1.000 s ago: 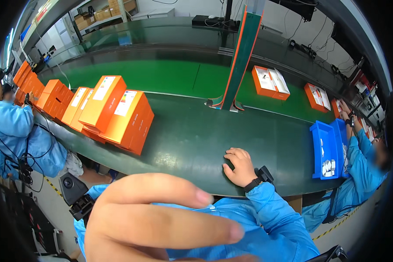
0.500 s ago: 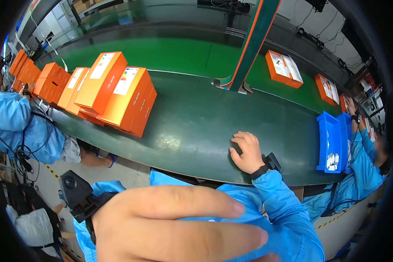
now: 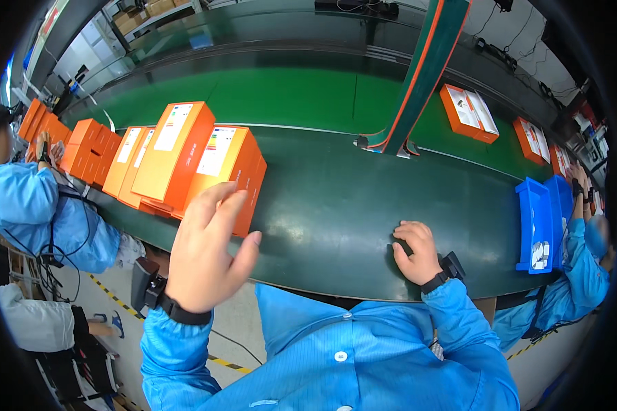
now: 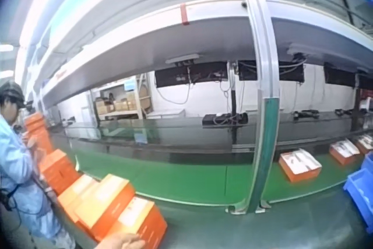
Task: Assembling cardboard packaging and inserting electronic product components on a factory conveyor belt.
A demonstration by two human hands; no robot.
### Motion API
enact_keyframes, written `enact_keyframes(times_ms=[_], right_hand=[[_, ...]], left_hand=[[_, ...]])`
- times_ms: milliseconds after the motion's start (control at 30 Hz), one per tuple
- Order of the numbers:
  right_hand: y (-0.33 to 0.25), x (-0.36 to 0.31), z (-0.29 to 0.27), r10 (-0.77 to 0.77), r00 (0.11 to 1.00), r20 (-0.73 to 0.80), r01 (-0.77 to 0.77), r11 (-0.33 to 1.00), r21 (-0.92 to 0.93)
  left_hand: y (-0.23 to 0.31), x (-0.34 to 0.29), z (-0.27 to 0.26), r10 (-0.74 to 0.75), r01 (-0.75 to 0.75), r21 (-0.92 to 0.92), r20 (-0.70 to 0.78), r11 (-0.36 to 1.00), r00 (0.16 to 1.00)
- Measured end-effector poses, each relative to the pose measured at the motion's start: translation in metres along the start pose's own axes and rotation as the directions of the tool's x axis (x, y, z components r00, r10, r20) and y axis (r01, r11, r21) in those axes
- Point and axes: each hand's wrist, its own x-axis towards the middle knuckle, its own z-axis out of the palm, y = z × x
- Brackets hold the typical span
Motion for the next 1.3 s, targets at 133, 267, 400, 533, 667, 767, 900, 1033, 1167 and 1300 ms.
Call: enact_keyframes(times_ms=[133,267,400,533,667,767,900,1033,1167,1300], right_hand=[[-0.003,0.003,-0.001,0.009,1.000,-0.010,-0.009,1.000,0.000],[0.000,0.002,0.002,0.019,0.999,-0.036,-0.020,1.000,-0.008],[0.002,0.003,0.005,0.018,0.999,-0.045,-0.017,1.000,0.006],[0.001,0.004,0.006,0.041,0.998,-0.040,-0.041,0.999,0.010],[0.001,0.002,0.005,0.049,0.998,-0.042,-0.049,0.999,0.011],[0.000,0.002,0.004,0.054,0.998,-0.038,-0.054,0.999,0.004],[-0.001,0.007,0.004,0.038,0.997,-0.064,-0.038,0.999,0.000],[-0.002,0.007,0.005,0.048,0.996,-0.071,-0.050,0.999,-0.016],[-0.001,0.008,0.010,0.027,0.998,-0.050,-0.025,0.999,0.028],[0.003,0.004,0.010,0.007,0.999,-0.050,-0.006,0.999,0.035]], left_hand=[[-0.041,-0.013,0.028,-0.080,0.075,0.207,0.014,0.975,0.997],[-0.048,-0.005,0.026,-0.089,0.089,0.104,-0.011,0.991,0.996],[-0.057,0.003,0.026,-0.158,0.158,0.137,-0.008,0.978,0.987],[-0.054,0.004,0.028,-0.139,0.119,0.276,0.053,0.954,0.989],[-0.046,-0.001,0.023,-0.144,0.117,0.282,0.074,0.952,0.987],[-0.043,-0.004,0.024,-0.129,0.113,0.249,0.046,0.962,0.991],[-0.043,0.008,0.025,-0.131,0.137,0.197,-0.044,0.971,0.990],[-0.050,0.020,0.031,-0.209,0.212,0.168,-0.036,0.963,0.977],[-0.052,0.023,0.028,-0.279,0.285,0.208,-0.061,0.936,0.958],[-0.052,0.021,0.039,-0.285,0.294,0.170,-0.074,0.941,0.956]])
